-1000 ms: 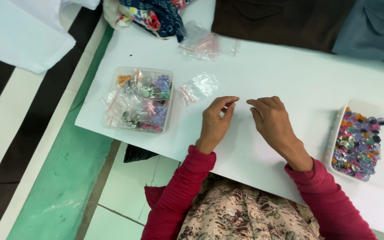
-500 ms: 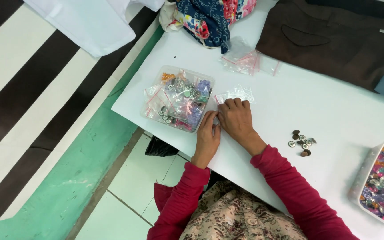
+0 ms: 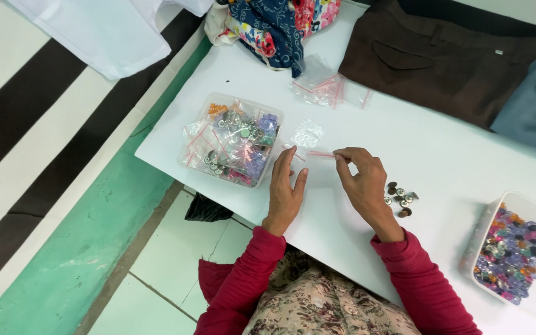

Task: The person sorts colorful buttons from a plastic container into small ziplock bags. They pick buttons from the pile, place them into a bag, and seal it before repeating the process with a new bag.

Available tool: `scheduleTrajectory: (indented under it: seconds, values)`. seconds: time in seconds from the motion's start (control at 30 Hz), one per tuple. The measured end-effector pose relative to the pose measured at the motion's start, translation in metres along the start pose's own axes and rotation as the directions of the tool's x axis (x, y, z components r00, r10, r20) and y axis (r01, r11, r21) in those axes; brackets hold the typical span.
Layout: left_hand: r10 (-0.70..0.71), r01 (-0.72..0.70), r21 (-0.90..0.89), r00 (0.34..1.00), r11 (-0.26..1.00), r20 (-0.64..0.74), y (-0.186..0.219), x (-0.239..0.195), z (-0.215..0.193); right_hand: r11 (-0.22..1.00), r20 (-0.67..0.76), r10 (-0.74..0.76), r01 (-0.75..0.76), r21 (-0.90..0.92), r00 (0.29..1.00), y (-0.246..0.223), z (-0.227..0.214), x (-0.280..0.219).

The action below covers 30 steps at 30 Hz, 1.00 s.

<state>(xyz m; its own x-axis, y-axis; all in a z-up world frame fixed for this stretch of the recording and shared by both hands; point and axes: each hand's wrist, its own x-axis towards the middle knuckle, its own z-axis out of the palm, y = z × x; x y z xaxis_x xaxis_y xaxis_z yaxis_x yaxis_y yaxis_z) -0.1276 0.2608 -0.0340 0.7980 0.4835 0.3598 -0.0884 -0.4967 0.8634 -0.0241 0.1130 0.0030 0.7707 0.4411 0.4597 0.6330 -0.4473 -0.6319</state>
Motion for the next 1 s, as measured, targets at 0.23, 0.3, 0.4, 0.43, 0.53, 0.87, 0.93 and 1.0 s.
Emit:
scheduleTrajectory:
  seconds: [0.23,0.3,0.4,0.43,0.53,0.87,0.93,1.0]
  values:
    - [0.153,-0.152,0.024,0.987,0.988,-0.056,-0.001,0.012,0.023,0.926,0.106,0.241,-0.261,0.274,0.965,0.001,-0.016,-0.019]
    - [0.171,-0.173,-0.006,0.978,0.985,-0.116,-0.005,0.018,0.025,0.776,0.130,0.325,-0.343,0.529,0.937,0.005,-0.014,-0.019]
    - [0.250,-0.232,0.106,0.944,0.967,-0.214,-0.025,0.022,0.026,0.673,0.158,0.381,-0.390,0.628,0.911,0.020,-0.002,-0.022]
    - [0.248,-0.230,0.106,0.946,0.967,-0.211,-0.026,0.022,0.023,0.670,0.160,0.384,-0.394,0.629,0.909,0.022,-0.001,-0.023]
    - [0.326,-0.284,0.173,0.890,0.943,-0.320,-0.023,0.031,0.018,0.567,0.121,0.446,-0.384,0.728,0.887,0.028,-0.004,-0.019]
    - [0.421,-0.421,0.035,0.907,0.906,0.024,0.066,0.038,0.037,0.768,-0.042,0.339,-0.251,0.589,0.940,0.006,-0.075,-0.025]
    - [0.408,-0.402,-0.071,0.905,0.913,0.120,0.072,0.047,0.049,0.833,-0.073,0.300,-0.224,0.506,0.951,0.008,-0.088,-0.028]
    - [0.430,-0.395,-0.176,0.862,0.901,0.267,0.073,0.056,0.067,0.913,-0.172,0.207,-0.127,0.389,0.963,0.024,-0.098,-0.032]
